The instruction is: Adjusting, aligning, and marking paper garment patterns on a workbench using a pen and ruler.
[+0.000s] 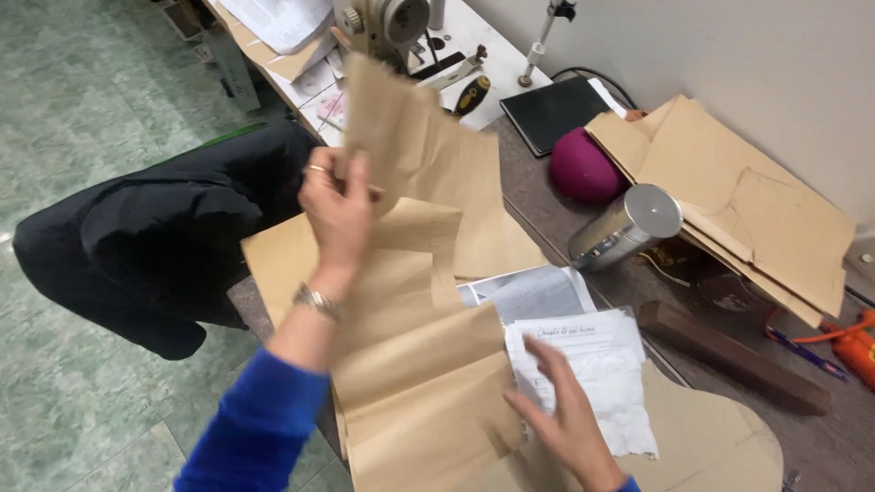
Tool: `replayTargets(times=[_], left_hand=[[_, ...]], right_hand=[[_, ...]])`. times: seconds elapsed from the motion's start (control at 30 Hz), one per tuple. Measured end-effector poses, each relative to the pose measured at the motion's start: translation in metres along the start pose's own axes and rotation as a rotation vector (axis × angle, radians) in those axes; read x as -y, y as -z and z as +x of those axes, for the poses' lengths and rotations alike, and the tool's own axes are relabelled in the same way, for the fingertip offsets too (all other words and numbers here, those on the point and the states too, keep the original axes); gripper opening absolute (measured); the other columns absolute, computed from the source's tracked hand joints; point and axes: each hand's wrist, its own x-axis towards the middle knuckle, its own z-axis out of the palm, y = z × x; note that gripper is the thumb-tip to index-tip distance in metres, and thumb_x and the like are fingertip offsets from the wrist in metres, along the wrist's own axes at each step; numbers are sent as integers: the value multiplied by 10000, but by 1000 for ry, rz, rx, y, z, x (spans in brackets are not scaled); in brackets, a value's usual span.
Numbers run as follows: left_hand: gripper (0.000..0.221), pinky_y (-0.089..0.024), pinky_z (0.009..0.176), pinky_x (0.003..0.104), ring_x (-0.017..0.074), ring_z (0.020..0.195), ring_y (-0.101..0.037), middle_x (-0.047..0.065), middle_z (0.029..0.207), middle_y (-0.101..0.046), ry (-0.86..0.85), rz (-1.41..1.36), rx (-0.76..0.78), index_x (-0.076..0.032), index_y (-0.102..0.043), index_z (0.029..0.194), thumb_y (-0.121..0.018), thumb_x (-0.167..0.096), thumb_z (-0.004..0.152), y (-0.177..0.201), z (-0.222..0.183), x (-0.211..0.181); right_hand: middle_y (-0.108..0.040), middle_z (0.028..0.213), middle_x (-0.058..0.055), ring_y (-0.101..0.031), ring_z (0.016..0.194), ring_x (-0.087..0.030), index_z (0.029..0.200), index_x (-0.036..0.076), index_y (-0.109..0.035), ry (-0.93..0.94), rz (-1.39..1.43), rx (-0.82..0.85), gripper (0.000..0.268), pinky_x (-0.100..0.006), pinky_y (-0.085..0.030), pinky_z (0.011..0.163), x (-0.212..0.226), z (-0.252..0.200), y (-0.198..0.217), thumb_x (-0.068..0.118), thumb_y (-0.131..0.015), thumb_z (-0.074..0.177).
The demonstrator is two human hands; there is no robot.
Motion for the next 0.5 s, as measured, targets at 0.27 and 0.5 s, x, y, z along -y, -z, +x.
replayTargets(times=[0.27,0.5], left_hand=[[199,-490,762,388,280,820,-600,80,916,-632,-704,-139,514,-98,-641,1026,-508,3,918,-21,-149,-131],[221,-433,1089,506,295,1080,-628,126,1147,-632,-561,-270,710,-82,-609,1140,-632,-194,951,-2,-206,-138]], right_hand=[[-459,1379,-80,-460,1265,-179,1370,107,-323,95,131,-166,695,-314,-396,954,-23,45,0,288,-634,776],[-554,1359,-79,-541,1216,-216,1358,105,-473,-136,991,-448,498,-425,-448,1030,4,33,61,381,-410,949]])
